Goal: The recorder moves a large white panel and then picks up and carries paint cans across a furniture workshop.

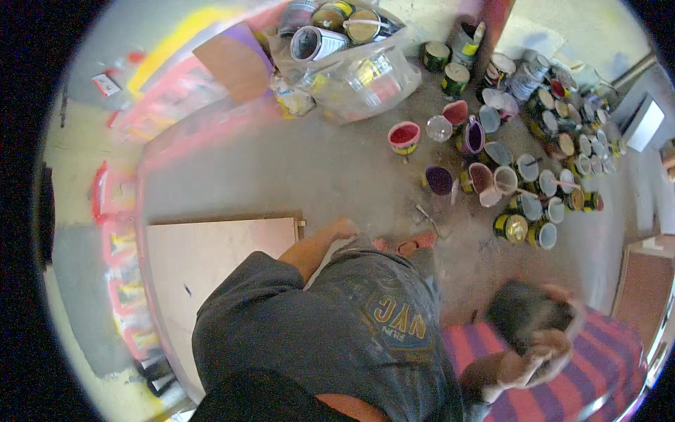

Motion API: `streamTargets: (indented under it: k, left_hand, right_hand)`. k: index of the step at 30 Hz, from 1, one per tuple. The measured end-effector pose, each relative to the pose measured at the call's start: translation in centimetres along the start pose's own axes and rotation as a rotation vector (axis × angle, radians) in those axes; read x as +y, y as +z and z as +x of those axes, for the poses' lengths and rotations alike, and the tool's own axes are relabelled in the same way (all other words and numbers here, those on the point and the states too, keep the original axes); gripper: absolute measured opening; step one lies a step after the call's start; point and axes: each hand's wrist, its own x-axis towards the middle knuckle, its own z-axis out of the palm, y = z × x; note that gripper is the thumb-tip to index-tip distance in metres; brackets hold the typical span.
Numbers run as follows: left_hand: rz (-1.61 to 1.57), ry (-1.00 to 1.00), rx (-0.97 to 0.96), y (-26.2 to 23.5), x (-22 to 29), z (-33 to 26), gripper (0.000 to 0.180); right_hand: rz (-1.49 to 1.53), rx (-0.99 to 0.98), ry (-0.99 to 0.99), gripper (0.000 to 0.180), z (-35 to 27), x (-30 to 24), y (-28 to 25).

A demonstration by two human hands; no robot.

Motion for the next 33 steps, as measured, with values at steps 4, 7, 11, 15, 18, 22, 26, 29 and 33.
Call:
streamTargets:
  k: [4,7,11,15,18,22,26,29,33]
  left_hand:
    - [0.232,-0.001,0.048,-2.9,5.8,-2.5,0.046]
    - [-0.077,-0.042,0.007,-4.0,5.3,0.0,0.039]
    - [-0.563,0.242,0.377,-11.1,13.4,-2.4,0.038]
    - [-0.920,0.455,0.354,-17.3,21.1,-7.2,0.035]
    - [-0.829,0.581,0.271,-20.2,23.4,-8.0,0.036]
    - [-0.836,0.823,0.155,-23.2,23.6,-9.5,0.037]
    - [-0.877,0.813,0.240,-26.3,20.2,-7.5,0.035]
    - [-0.918,0.762,0.220,-29.7,15.2,-4.5,0.034]
    - [-0.864,0.761,0.350,-33.8,9.5,-2.1,0.034]
  right_hand:
    - [0.893,-0.317,-0.397,0.032,4.6,-2.8,5.8]
    - [0.971,-0.777,-0.113,0.057,8.1,-3.8,7.7]
    - [1.355,-1.004,-0.122,0.070,11.8,-4.9,11.2]
    - [1.496,-1.060,-0.215,0.037,13.6,-4.7,11.2]
    - [1.583,-0.971,-0.445,0.036,15.7,-5.4,11.9]
    - [1.370,-0.796,-0.507,0.011,16.8,-8.6,13.1]
    - [1.246,-0.853,-0.291,0.008,16.4,4.1,-0.6]
    - [1.130,-0.894,-0.127,0.008,17.8,-12.7,16.7]
    - [0.997,-0.919,0.075,0.010,17.3,-20.2,20.8]
